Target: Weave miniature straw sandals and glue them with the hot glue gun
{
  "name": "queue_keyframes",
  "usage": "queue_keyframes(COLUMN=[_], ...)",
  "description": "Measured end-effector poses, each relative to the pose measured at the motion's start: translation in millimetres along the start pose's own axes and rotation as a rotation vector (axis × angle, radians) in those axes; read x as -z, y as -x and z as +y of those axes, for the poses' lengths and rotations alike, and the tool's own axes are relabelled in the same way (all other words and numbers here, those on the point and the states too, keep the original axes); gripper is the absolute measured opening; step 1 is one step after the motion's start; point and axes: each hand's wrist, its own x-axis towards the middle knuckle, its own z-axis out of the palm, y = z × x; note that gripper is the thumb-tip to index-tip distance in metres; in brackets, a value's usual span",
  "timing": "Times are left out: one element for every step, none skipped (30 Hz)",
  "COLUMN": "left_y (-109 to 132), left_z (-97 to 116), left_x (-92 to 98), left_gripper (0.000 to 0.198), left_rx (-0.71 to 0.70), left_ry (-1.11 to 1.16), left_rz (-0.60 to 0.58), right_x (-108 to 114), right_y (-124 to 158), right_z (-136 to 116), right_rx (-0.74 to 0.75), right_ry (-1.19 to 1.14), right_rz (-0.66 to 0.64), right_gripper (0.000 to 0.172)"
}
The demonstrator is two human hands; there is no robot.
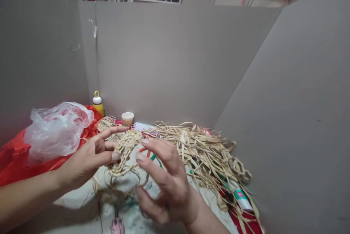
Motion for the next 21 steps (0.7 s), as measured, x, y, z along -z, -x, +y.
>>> queue_keyframes(left_y=[0, 0, -1, -1, -1, -2, -2, -3, -4, -4, -5, -6, -6, -7, -8, -8, -9, -10, -11, -11, -12], left_z=[1, 2, 2, 2, 1, 0, -1, -3, -4, -6, -7, -8, -9, -9, -10, -10, -10, -11, -12, -13, -14], left_x=[1.9, 3.9, 5.7, 7.3, 8.6, 9.5, 10.0, 10.3, 10.3, 10.1, 9.7, 9.3, 8.8, 8.2, 7.8, 7.4, 7.1, 6.9, 6.8, 6.8, 6.8], left_gripper=[0.054, 0.051, 0.048, 0.045, 0.042, 0.04, 0.038, 0.035, 0.033, 0.031, 0.029, 0.028, 0.026, 0.024, 0.022, 0.02, 0.019, 0.018, 0.017, 0.016, 0.014], left_rx=[-0.042, -0.077, -0.105, -0.124, -0.137, -0.144, -0.146, -0.143, -0.139, -0.135, -0.132, -0.132, -0.133, -0.132, -0.126, -0.112, -0.092, -0.065, -0.031, 0.004, 0.038], left_ry=[-0.014, -0.019, -0.014, -0.002, 0.012, 0.018, 0.017, 0.009, 0.0, -0.006, -0.006, -0.001, 0.005, 0.012, 0.017, 0.023, 0.029, 0.038, 0.049, 0.06, 0.068], left_rz=[0.019, 0.041, 0.058, 0.069, 0.075, 0.076, 0.075, 0.073, 0.072, 0.071, 0.069, 0.07, 0.074, 0.08, 0.084, 0.086, 0.084, 0.079, 0.072, 0.064, 0.056], right_x=[-2, -5, -8, -12, -16, -20, -24, -27, -30, -33, -35, -37, -38, -38, -39, -39, -39, -39, -39, -39, -38], right_y=[1, 2, 2, 2, 1, -1, -3, -4, -5, -6, -6, -6, -6, -6, -6, -7, -7, -8, -9, -9, -10], right_z=[-2, -4, -6, -9, -11, -13, -14, -16, -17, -18, -20, -21, -22, -23, -23, -24, -24, -24, -24, -23, -23], right_rx=[-0.085, -0.201, -0.345, -0.506, -0.67, -0.822, -0.946, -1.044, -1.117, -1.174, -1.217, -1.256, -1.291, -1.323, -1.346, -1.361, -1.367, -1.363, -1.356, -1.346, -1.336], right_ry=[-0.08, -0.168, -0.258, -0.355, -0.459, -0.566, -0.664, -0.747, -0.823, -0.891, -0.946, -0.989, -1.025, -1.056, -1.079, -1.096, -1.106, -1.11, -1.104, -1.092, -1.079], right_rz=[0.123, 0.235, 0.304, 0.308, 0.24, 0.13, 0.014, -0.077, -0.118, -0.108, -0.052, 0.026, 0.111, 0.191, 0.26, 0.309, 0.345, 0.371, 0.39, 0.404, 0.41], right_gripper=[0.065, 0.05, 0.033, 0.02, 0.019, 0.024, 0.029, 0.033, 0.035, 0.034, 0.032, 0.03, 0.031, 0.036, 0.038, 0.038, 0.037, 0.034, 0.032, 0.03, 0.028])
